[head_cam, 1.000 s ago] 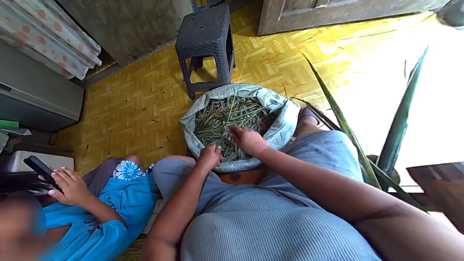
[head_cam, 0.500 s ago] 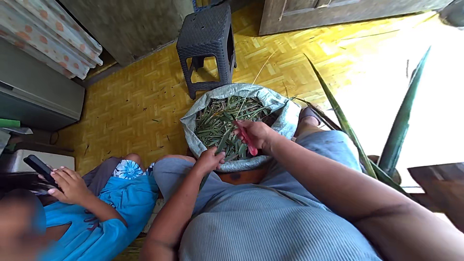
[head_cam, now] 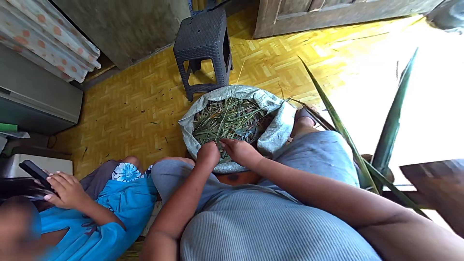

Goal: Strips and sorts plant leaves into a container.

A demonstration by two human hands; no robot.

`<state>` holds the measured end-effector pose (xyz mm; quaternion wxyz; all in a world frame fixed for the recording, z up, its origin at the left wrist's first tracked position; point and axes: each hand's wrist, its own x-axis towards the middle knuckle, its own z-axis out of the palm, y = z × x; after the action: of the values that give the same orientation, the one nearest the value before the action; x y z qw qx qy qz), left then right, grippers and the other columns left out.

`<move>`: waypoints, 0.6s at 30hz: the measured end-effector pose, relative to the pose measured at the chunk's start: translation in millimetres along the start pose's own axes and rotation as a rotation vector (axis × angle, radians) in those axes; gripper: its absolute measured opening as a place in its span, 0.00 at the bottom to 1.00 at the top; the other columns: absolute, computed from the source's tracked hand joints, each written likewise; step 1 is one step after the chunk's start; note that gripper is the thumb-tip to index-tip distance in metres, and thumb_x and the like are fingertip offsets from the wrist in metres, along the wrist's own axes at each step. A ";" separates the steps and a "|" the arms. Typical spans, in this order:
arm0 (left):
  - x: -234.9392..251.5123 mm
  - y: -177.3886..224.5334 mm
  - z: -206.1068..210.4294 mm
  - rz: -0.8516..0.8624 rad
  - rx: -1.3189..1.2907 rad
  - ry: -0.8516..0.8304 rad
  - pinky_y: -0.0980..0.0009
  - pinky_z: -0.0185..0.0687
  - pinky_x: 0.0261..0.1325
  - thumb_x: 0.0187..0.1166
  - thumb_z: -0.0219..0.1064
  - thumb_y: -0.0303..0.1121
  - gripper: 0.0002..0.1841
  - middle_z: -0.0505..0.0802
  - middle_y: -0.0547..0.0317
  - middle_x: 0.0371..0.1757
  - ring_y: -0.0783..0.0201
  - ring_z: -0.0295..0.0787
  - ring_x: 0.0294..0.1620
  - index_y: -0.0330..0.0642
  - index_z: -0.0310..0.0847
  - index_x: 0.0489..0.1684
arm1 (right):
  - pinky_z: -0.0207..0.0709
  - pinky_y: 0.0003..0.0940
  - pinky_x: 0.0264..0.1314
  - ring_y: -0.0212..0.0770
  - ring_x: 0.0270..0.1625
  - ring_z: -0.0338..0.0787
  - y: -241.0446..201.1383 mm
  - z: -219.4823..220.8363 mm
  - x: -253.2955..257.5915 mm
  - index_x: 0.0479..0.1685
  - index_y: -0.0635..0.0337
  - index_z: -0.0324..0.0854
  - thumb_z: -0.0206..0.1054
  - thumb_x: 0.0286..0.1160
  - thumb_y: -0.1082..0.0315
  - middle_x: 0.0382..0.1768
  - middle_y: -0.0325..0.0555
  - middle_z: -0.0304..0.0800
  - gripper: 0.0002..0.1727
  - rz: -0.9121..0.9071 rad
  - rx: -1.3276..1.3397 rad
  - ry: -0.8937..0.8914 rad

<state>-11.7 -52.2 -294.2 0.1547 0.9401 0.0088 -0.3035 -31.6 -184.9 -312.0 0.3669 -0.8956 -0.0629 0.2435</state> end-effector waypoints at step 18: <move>-7.0 2.3 4.1 0.033 0.055 -0.022 0.44 0.80 0.70 0.97 0.44 0.38 0.22 0.89 0.34 0.62 0.41 0.87 0.68 0.31 0.78 0.69 | 0.70 0.70 0.72 0.71 0.73 0.81 25.2 -1.6 26.6 0.83 0.58 0.73 0.49 0.96 0.55 0.69 0.69 0.82 0.26 0.088 -0.231 0.157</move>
<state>-19.5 -55.1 -292.7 0.1339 0.9406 -0.0165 -0.3115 -9.3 -196.3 -338.7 0.2541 -0.9501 -0.0222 0.1797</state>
